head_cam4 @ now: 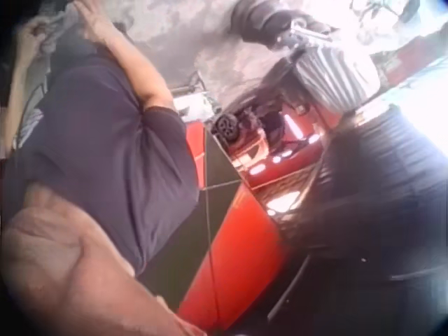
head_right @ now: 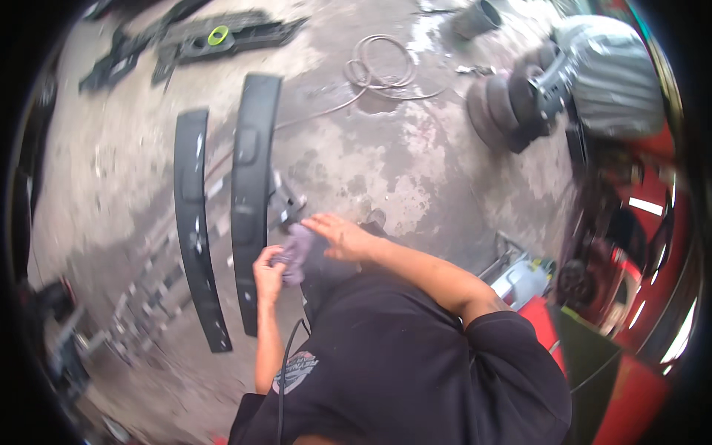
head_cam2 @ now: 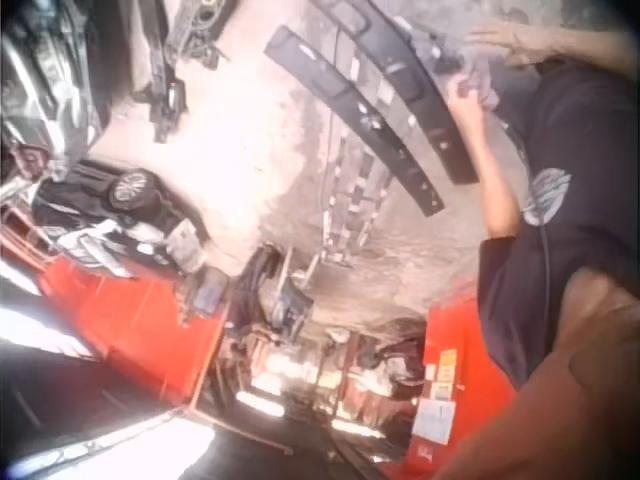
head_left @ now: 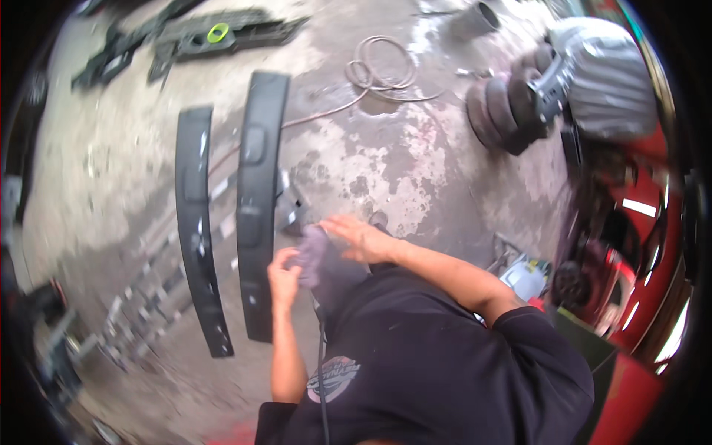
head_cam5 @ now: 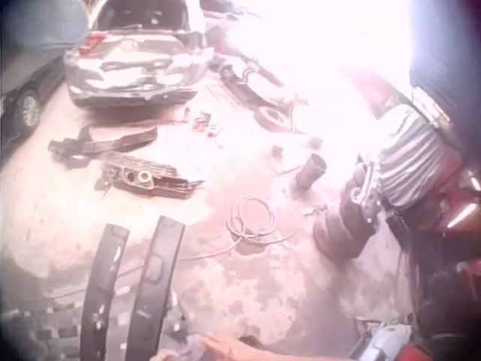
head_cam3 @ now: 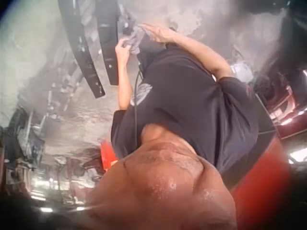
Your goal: The person sits on the floor and wipes a black car bumper with a cloth, cleaning both the front and back surfaces. They then stand up, move the bumper, and walk toward a red car where another person is working.
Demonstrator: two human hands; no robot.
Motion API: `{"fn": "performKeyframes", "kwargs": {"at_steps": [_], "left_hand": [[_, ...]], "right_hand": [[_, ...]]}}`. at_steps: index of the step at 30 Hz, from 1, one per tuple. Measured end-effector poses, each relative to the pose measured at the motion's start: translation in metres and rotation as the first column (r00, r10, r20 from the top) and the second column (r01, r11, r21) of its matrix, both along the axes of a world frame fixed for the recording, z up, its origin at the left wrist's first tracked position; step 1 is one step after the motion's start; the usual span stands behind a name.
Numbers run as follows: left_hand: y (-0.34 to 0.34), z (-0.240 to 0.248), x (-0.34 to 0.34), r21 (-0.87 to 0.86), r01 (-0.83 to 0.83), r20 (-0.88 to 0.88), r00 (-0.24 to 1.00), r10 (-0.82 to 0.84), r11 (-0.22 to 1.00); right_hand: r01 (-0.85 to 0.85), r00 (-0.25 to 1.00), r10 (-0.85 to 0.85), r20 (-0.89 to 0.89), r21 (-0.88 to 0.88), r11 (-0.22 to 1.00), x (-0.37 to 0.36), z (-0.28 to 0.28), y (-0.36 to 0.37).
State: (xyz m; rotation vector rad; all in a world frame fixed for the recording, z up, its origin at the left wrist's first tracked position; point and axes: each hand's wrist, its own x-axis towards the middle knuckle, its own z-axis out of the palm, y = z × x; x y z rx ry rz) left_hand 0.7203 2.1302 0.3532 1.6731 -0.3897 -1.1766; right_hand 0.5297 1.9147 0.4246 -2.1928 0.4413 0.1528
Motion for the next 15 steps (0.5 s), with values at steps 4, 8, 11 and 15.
{"fn": "performKeyframes", "kwargs": {"at_steps": [4, 8, 11, 15], "left_hand": [[-0.104, 0.071, -0.068, -0.308, 0.105, -0.276, 0.941, -0.195, 0.946], [-0.132, 0.078, -0.101, -0.214, 0.193, -0.147, 0.963, -0.227, 0.958], [-0.138, 0.066, -0.121, -0.058, 0.000, -0.252, 0.968, -0.015, 0.998], [-0.170, 0.073, -0.168, 0.093, 0.105, -0.138, 0.986, -0.092, 0.990]], "right_hand": [[0.145, 0.977, -0.113, -0.181, 0.174, 0.974, -0.060, 0.029, -0.030], [0.368, 0.928, -0.341, -0.151, 0.213, 0.905, -0.151, 0.062, -0.056], [0.436, 0.897, -0.440, -0.048, 0.263, 0.860, -0.202, 0.079, -0.068], [0.331, 0.942, -0.336, 0.028, 0.105, 0.938, -0.253, 0.093, -0.085]]}}
